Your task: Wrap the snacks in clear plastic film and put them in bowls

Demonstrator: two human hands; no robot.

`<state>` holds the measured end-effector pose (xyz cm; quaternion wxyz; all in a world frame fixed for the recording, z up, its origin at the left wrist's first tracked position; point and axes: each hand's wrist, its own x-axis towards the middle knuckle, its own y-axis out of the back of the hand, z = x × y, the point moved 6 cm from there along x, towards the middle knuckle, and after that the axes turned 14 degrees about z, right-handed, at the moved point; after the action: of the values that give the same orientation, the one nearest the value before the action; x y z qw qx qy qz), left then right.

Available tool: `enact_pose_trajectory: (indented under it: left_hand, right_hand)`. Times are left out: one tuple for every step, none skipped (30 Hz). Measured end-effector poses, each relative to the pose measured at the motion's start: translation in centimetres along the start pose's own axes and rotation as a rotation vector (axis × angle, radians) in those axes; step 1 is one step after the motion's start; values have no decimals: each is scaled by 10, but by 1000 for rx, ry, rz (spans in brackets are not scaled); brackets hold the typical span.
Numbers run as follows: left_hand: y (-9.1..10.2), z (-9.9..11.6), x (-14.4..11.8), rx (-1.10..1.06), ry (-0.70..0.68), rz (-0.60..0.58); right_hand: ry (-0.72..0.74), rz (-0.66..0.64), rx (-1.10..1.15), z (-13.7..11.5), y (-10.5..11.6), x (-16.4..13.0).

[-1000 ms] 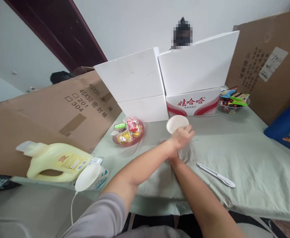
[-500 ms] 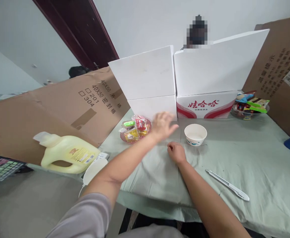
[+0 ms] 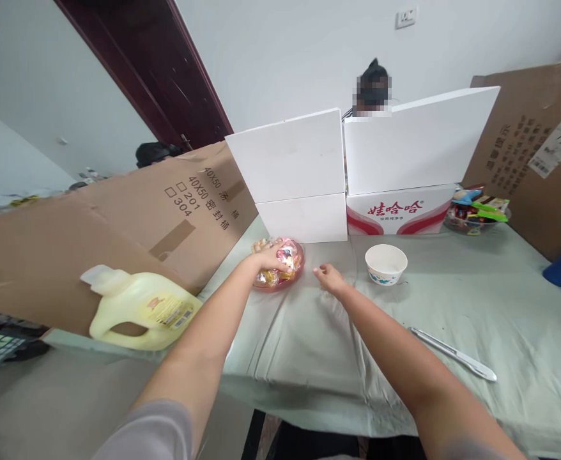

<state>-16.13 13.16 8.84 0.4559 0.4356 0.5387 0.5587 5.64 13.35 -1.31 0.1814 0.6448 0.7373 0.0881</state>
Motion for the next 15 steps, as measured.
enact_pose_trajectory:
  left_hand:
    - [0, 1, -3, -4, -16, 12]
    - [0, 0, -8, -7, -30, 20]
    - [0, 0, -14, -14, -46, 30]
    - [1, 0, -20, -25, -66, 42]
    - [2, 0, -27, -44, -88, 60]
    - [3, 0, -33, -71, -110, 82]
    - [4, 1, -39, -102, -126, 105]
    - [6, 1, -45, -134, -134, 127]
    - [6, 1, -49, -161, -134, 144]
    - [7, 1, -53, -180, -128, 154]
    - [7, 1, -56, -191, -123, 164]
    - [6, 2, -58, -196, -123, 171]
    - [6, 3, -61, -197, -129, 177]
    - [6, 4, -63, -198, -139, 180]
    - [6, 5, -66, -199, -145, 178]
  right_hand:
    - [-32, -54, 47, -6, -10, 2]
    - [-60, -110, 90, -12, -18, 2]
    - [-82, -165, 131, -18, -27, 0]
    - [-98, -216, 168, -22, -33, -2]
    - [-109, -260, 201, -25, -39, -4]
    - [-117, -297, 230, -28, -44, -7]
    - [-124, -325, 253, -30, -48, -10]
    - [-131, -340, 269, -32, -52, -12]
    - [-138, -344, 280, -33, -54, -13]
    - [-147, -339, 284, -33, -56, -15]
    - [-158, -327, 284, -34, -57, -16]
    - [-170, -312, 280, -35, -58, -16]
    - [-183, -298, 272, -36, -57, -16]
    - [-196, -289, 260, -37, -55, -16]
    - [-206, -285, 245, -40, -53, -16]
